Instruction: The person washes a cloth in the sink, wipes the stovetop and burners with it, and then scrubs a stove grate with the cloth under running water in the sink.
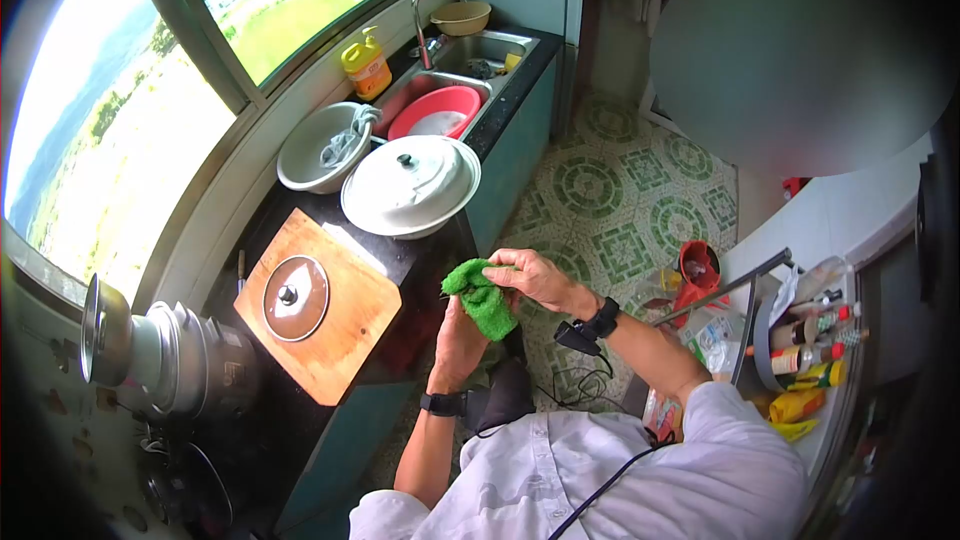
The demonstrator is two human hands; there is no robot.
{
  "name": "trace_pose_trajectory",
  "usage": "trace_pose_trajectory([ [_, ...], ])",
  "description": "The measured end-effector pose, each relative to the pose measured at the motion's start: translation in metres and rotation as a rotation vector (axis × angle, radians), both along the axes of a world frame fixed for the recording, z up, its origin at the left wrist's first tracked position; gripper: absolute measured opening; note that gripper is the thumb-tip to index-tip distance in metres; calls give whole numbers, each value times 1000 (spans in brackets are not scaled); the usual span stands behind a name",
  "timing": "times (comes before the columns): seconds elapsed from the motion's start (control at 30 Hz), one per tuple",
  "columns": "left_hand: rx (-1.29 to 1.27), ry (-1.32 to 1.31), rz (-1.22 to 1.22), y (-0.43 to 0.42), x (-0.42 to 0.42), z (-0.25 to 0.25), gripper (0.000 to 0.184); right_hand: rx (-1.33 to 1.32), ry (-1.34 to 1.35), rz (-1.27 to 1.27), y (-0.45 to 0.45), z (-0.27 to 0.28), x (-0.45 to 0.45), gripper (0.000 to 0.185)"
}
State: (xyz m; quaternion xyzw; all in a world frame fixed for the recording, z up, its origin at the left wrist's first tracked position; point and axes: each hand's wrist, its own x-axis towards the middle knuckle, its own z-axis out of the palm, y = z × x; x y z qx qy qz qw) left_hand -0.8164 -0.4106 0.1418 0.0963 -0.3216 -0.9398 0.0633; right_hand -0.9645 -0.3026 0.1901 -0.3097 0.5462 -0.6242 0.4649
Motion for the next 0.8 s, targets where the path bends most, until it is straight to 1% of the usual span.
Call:
trace_pose_trajectory([
  [0.03, 79, 18, -63, -2, -30, 5, 58, 19, 89, -91, 1, -1, -27, 24],
  [0.07, 44, -73, -49, -2, -62, 9, 62, 86, 217, -154, 4, -3, -59, 25],
  [0.1, 54, -41, -79, -5, -93, 7, 59, 152, 346, -216, 9, -5, -91, 27],
  [0.17, -94, -83, -81, -6, -154, -8, 53, 168, 744, -322, 22, -9, -149, 33],
  [0.2, -132, -179, -78, -6, -188, -15, 48, 215, 667, -325, 31, -19, -180, 40],
  [0.23, -171, -219, -113, -3, -218, -7, 46, 234, 760, -342, 40, -20, -206, 41],
  [0.3, -270, -175, -251, -3, -276, 1, 45, 331, 772, -394, 60, -19, -252, 40],
  [0.33, -294, -180, -264, -2, -306, 1, 44, 417, 634, -394, 63, 4, -271, 34],
  [0.37, -303, -188, -273, -3, -332, 3, 44, 371, 613, -503, 67, -4, -296, 28],
  [0.43, -537, -128, -244, -6, -374, 20, 42, 459, 732, -565, 74, 5, -342, 25],
  [0.47, -558, -100, -229, -9, -397, 22, 46, 410, 751, -599, 75, -2, -370, 25],
  [0.5, -560, -108, -235, -14, -418, 20, 46, 369, 769, -627, 74, -5, -392, 25],
  [0.57, -710, 85, -182, -28, -467, 11, 52, 353, 734, -612, 65, -6, -440, 25],
  [0.6, -655, 7, -191, -35, -487, 9, 56, 228, 528, -608, 53, -3, -461, 26],
  [0.63, -655, 1, -180, -41, -504, 7, 56, 104, 322, -594, 39, -2, -483, 26],
  [0.67, -703, -50, -147, -46, -521, 7, 56, 67, 284, -526, 27, -5, -507, 25],
  [0.7, -748, -104, -107, -51, -539, 7, 57, 3, 266, -416, 10, 0, -525, 21],
  [0.73, -731, -140, -76, -55, -556, 10, 62, 18, 285, -321, -7, -4, -544, 20],
  [0.77, -725, -148, -33, -59, -579, 13, 62, 30, 311, -215, -25, -3, -568, 19],
  [0.8, -591, -64, -35, -66, -597, 17, 64, 23, 314, -172, -45, 1, -590, 19],
])
